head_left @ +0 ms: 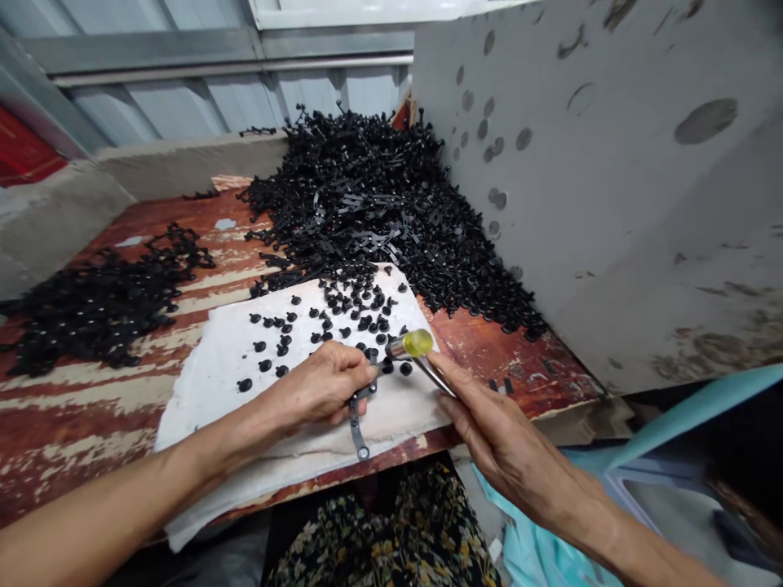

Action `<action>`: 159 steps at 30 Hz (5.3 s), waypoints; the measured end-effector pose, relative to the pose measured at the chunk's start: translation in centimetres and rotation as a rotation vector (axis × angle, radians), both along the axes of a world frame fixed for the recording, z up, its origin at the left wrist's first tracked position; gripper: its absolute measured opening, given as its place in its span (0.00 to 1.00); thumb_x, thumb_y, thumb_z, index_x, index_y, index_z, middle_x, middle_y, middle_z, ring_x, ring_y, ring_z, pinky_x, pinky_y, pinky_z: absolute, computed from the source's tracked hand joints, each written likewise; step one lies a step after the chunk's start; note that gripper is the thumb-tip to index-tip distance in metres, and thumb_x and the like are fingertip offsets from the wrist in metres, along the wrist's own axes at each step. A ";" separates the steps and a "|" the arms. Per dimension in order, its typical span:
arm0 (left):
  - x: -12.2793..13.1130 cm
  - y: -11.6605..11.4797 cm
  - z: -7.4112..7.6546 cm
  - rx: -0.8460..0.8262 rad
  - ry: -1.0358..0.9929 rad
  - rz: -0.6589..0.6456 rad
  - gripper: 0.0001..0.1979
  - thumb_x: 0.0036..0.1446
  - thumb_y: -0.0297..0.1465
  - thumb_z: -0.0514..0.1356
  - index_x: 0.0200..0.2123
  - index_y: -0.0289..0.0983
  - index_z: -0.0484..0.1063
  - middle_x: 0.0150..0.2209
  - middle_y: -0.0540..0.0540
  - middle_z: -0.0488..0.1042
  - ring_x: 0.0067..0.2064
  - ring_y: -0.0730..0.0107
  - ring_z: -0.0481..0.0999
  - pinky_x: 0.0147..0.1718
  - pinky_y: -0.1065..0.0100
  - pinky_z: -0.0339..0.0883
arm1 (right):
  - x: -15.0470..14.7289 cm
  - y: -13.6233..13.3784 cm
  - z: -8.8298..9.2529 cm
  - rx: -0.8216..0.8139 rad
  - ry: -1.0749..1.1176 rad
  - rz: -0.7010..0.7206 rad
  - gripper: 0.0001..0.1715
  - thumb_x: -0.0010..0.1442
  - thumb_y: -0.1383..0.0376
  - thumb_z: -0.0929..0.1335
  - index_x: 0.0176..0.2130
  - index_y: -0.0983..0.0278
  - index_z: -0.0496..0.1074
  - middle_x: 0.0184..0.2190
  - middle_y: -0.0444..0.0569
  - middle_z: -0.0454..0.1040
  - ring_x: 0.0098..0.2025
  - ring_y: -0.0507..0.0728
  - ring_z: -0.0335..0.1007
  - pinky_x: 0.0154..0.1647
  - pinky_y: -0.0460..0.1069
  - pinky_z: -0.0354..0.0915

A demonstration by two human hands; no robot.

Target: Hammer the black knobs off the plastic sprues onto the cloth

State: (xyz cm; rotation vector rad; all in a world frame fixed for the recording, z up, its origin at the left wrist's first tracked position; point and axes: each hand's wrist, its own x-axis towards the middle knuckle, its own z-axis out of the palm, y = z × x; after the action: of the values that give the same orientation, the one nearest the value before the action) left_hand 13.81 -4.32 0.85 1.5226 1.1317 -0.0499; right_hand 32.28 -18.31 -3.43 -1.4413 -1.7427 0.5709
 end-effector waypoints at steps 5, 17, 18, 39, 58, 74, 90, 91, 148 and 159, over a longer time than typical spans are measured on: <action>-0.2 0.0 -0.5 -0.021 -0.070 -0.006 0.17 0.53 0.41 0.59 0.19 0.36 0.65 0.16 0.50 0.70 0.10 0.83 0.55 0.10 0.77 0.43 | -0.1 0.4 1.8 0.159 -0.102 0.051 0.43 0.65 0.77 0.58 0.70 0.51 0.40 0.62 0.52 0.66 0.62 0.62 0.64 0.56 0.62 0.69; 0.0 0.3 0.2 -0.081 -0.095 0.010 0.19 0.50 0.41 0.62 0.17 0.36 0.63 0.14 0.51 0.69 0.10 0.85 0.55 0.09 0.79 0.41 | -0.3 0.8 2.7 0.213 -0.110 -0.023 0.43 0.63 0.77 0.59 0.69 0.48 0.46 0.53 0.52 0.75 0.52 0.66 0.74 0.45 0.61 0.76; -0.1 0.3 0.0 -0.079 -0.095 0.010 0.19 0.50 0.42 0.62 0.17 0.36 0.62 0.14 0.51 0.69 0.10 0.85 0.55 0.09 0.79 0.41 | -0.3 0.9 2.6 0.177 -0.121 -0.005 0.42 0.62 0.77 0.59 0.68 0.49 0.50 0.54 0.52 0.75 0.51 0.66 0.74 0.46 0.62 0.75; -0.4 -0.7 -0.8 0.092 -0.128 -0.238 0.16 0.57 0.40 0.53 0.22 0.37 0.61 0.17 0.53 0.66 0.15 0.81 0.57 0.15 0.76 0.49 | -0.5 1.8 2.8 -0.102 0.057 -0.145 0.16 0.65 0.62 0.62 0.50 0.64 0.70 0.35 0.50 0.77 0.37 0.58 0.74 0.37 0.51 0.71; -1.1 -4.5 -0.9 -0.348 -0.530 0.411 0.33 0.40 0.41 0.73 0.46 0.37 0.62 0.35 0.45 0.75 0.33 0.69 0.76 0.27 0.71 0.70 | -2.7 2.9 1.2 -0.402 0.779 -0.145 0.14 0.56 0.53 0.68 0.31 0.59 0.62 0.14 0.31 0.51 0.12 0.46 0.41 0.11 0.43 0.48; 1.2 -2.0 -1.1 -0.200 -0.421 0.402 0.19 0.40 0.36 0.71 0.27 0.36 0.64 0.16 0.58 0.65 0.11 0.86 0.56 0.07 0.84 0.47 | -1.1 2.1 0.7 -0.391 0.704 -0.162 0.17 0.60 0.50 0.67 0.34 0.62 0.66 0.18 0.35 0.59 0.15 0.46 0.48 0.13 0.43 0.44; 2.3 -1.8 -1.5 -0.146 -0.345 0.444 0.08 0.56 0.27 0.61 0.26 0.34 0.65 0.20 0.49 0.74 0.11 0.86 0.58 0.07 0.84 0.45 | -0.2 1.7 -0.7 -0.409 0.860 -0.235 0.20 0.57 0.50 0.68 0.39 0.62 0.64 0.15 0.31 0.57 0.12 0.44 0.43 0.09 0.40 0.49; 2.3 -1.7 -1.4 -0.154 -0.341 0.440 0.08 0.56 0.27 0.61 0.26 0.34 0.65 0.21 0.49 0.74 0.11 0.86 0.58 0.07 0.83 0.46 | -0.2 1.7 -0.7 -0.411 0.865 -0.236 0.20 0.57 0.51 0.68 0.39 0.62 0.64 0.16 0.30 0.57 0.12 0.44 0.44 0.09 0.40 0.49; 3.6 -1.3 0.2 -0.052 -0.114 0.384 0.10 0.56 0.27 0.59 0.25 0.38 0.61 0.18 0.51 0.73 0.09 0.85 0.53 0.08 0.80 0.41 | 1.4 -0.6 1.9 0.018 -0.209 -0.015 0.35 0.65 0.74 0.56 0.68 0.57 0.53 0.39 0.57 0.76 0.38 0.62 0.75 0.38 0.59 0.75; 3.3 -1.3 -0.4 -0.071 -0.135 0.377 0.10 0.58 0.27 0.58 0.25 0.37 0.61 0.17 0.51 0.72 0.09 0.85 0.52 0.08 0.80 0.41 | 1.3 -1.0 1.2 0.177 -0.199 -0.060 0.37 0.65 0.77 0.58 0.69 0.57 0.50 0.52 0.57 0.74 0.47 0.60 0.76 0.44 0.56 0.76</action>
State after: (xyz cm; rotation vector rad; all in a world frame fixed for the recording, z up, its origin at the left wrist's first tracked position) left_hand 17.11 -5.63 0.47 1.2113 1.2753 0.2627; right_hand 33.55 -19.34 -2.28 -1.4587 -1.8456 0.2412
